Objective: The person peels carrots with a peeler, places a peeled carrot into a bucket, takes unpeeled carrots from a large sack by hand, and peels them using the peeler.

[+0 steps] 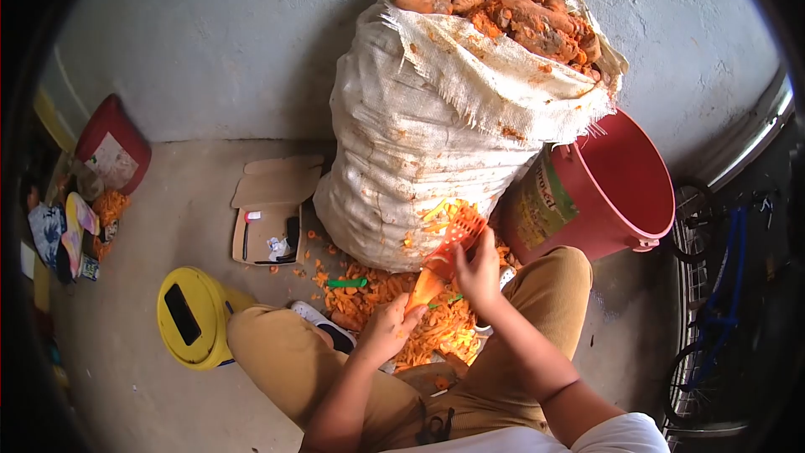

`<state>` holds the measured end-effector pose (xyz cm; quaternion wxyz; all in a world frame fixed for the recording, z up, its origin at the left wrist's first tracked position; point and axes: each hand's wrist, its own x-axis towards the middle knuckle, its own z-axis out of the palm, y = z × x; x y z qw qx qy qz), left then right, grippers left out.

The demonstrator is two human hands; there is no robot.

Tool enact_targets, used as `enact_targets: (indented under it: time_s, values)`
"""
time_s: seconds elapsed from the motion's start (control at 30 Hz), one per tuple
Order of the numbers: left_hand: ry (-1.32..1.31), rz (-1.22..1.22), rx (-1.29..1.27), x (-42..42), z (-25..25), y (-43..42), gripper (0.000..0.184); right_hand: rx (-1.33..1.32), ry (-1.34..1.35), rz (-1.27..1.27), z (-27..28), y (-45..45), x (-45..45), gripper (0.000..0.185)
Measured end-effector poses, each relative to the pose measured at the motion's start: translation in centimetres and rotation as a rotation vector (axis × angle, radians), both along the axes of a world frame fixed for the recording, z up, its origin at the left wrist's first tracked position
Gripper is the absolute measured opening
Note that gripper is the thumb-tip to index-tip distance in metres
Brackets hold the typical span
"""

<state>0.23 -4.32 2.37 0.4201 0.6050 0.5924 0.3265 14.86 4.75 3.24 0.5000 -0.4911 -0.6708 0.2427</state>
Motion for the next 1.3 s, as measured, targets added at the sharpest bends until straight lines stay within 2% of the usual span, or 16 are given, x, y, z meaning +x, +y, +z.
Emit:
enact_targets:
  time_s: [0.1,0.13,0.2,0.27,0.3,0.47,0.6,0.73,0.77,0.9,1.0,1.03,1.13,1.23,1.27,1.3]
  values:
    - [-0.015,0.004,0.018,0.2,-0.6,0.1,0.025,0.02,-0.048,-0.051,0.1,0.7,0.6,0.029]
    - [-0.012,0.013,0.031,0.3,-0.8,0.2,0.025,-0.151,-0.112,-0.096,-0.2,1.2,1.3,0.032]
    - [0.016,-0.043,-0.014,-0.7,-0.8,-0.5,0.025,0.185,-0.107,-0.247,-0.2,3.3,2.9,0.026]
    - [0.026,-0.046,-0.049,-1.3,-0.7,-0.6,0.025,0.158,0.168,-0.425,-0.6,7.0,7.9,0.022]
    - [0.024,-0.024,-0.064,-1.4,-0.6,-0.5,0.024,0.133,0.101,-0.532,1.1,7.0,8.9,0.022]
    - [-0.051,0.049,-0.067,-0.2,-0.2,0.3,0.024,0.041,0.252,-0.109,1.6,4.0,5.4,0.032]
    - [-0.04,0.043,0.065,-0.2,-1.1,0.2,0.022,-0.227,0.121,0.084,-0.2,-0.4,0.7,0.035]
    - [-0.132,0.09,0.171,0.1,-0.9,0.4,0.021,-0.058,0.028,0.049,-0.2,-2.0,-1.3,0.039]
    - [-0.179,0.103,0.177,0.3,-0.5,0.4,0.022,-0.155,0.037,0.034,0.3,-2.7,-1.6,0.039]
    - [-0.059,0.012,0.102,-0.2,-1.6,0.1,0.021,0.126,-0.097,-0.022,-0.8,-1.5,-1.1,0.041]
    - [0.018,-0.032,0.032,-0.3,0.9,-0.5,0.021,0.156,-0.081,-0.183,-0.6,2.5,2.2,0.035]
    - [-0.013,-0.02,0.04,-0.3,1.1,-0.7,0.021,-0.151,-0.06,-0.36,-0.7,3.8,4.3,0.033]
    - [-0.147,0.12,0.136,-0.4,-0.4,0.1,0.022,0.151,-0.035,-0.498,1.2,4.8,6.3,0.027]
    - [-0.044,0.111,0.095,-0.3,0.0,0.2,0.023,-0.234,0.417,0.009,2.2,4.4,5.3,0.028]
    - [-0.021,0.088,0.077,-0.4,0.0,0.2,0.023,-0.469,0.429,0.128,2.6,4.2,5.1,0.029]
    - [0.005,0.093,0.107,-0.4,-0.1,0.3,0.024,-0.254,0.248,0.108,2.0,4.3,4.5,0.03]
